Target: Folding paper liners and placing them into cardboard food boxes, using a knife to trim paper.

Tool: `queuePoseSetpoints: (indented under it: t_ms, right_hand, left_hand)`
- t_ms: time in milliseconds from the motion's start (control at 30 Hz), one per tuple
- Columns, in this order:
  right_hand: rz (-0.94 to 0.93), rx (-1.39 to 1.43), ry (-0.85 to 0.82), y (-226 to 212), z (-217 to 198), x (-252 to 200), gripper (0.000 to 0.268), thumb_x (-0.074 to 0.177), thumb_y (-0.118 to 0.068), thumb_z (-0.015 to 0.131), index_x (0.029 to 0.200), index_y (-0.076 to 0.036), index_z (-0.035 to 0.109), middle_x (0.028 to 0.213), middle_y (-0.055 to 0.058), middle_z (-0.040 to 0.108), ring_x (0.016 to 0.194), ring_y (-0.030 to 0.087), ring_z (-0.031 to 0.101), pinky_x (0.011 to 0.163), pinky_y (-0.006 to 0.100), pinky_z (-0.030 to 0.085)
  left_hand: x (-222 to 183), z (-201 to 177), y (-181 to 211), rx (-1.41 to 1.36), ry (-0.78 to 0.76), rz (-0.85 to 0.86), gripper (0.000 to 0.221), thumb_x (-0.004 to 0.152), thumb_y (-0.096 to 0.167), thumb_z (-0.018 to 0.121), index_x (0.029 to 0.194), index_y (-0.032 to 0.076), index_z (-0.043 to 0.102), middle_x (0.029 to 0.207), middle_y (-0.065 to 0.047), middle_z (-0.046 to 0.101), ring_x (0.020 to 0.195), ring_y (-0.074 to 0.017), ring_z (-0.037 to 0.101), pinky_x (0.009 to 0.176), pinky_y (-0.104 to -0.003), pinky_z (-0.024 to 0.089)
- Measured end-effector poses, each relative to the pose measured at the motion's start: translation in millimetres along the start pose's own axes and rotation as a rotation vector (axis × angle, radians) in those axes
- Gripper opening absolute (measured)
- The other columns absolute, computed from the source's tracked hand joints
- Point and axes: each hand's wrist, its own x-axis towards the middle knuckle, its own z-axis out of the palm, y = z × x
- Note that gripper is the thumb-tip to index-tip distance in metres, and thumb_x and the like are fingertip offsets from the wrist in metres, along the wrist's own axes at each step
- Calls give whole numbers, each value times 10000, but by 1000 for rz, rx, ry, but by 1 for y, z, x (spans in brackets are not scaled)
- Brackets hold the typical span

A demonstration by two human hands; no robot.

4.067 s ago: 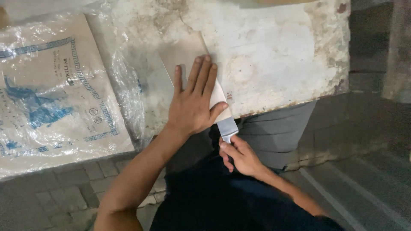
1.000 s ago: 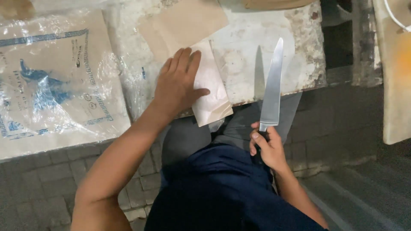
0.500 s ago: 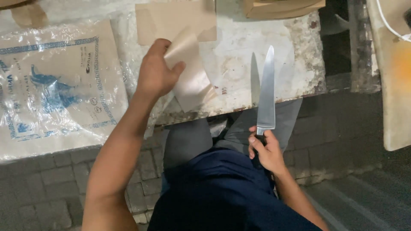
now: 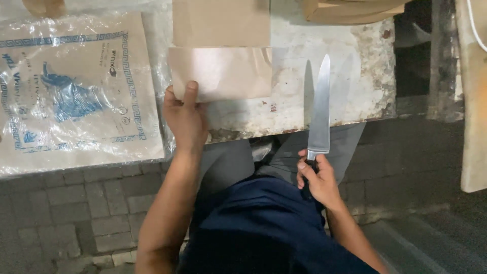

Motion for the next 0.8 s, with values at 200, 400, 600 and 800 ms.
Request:
queuePoseSetpoints:
  t_ms: [200,400,600,800]
  right_hand:
    - [-11,-39,-7,-7,3,1,246,945,12,552,1172,102,518,768,152,555,419,209,563,381,370,516]
    - [121,-163,-28,-15,1,-1,227,973,-37,526,1150,105,524,661,124,528,385,212,560,385,365,509]
    - [307,-130,-20,-42,8,-2,255,967,-65,551,1144,117,536,647,145,506,395,240,540,375,401,512]
    - [353,-184,-60,-35,12,-7,201,954,-32,566,1110,95,566,630,154,526,380,253,567,395,391,514]
  left_hand:
    - [-47,-29,-29,559,-413,-175,291,1002,282,599,1151,34,636,865,-108,600,777,-232,689,683,-431,586]
    - [-56,-32,14,1194,-1112,-263,544,970,391,498,1257,-59,604,780,-218,728,589,-286,713,592,-443,586]
    - [-40,-27,35,1673,-635,-80,503,812,634,653,901,146,732,837,-102,745,845,-359,714,705,-427,554]
    - [-18,-29,-8,1064,-496,365,537,867,337,777,1213,0,542,981,-166,688,891,-362,700,750,-468,552]
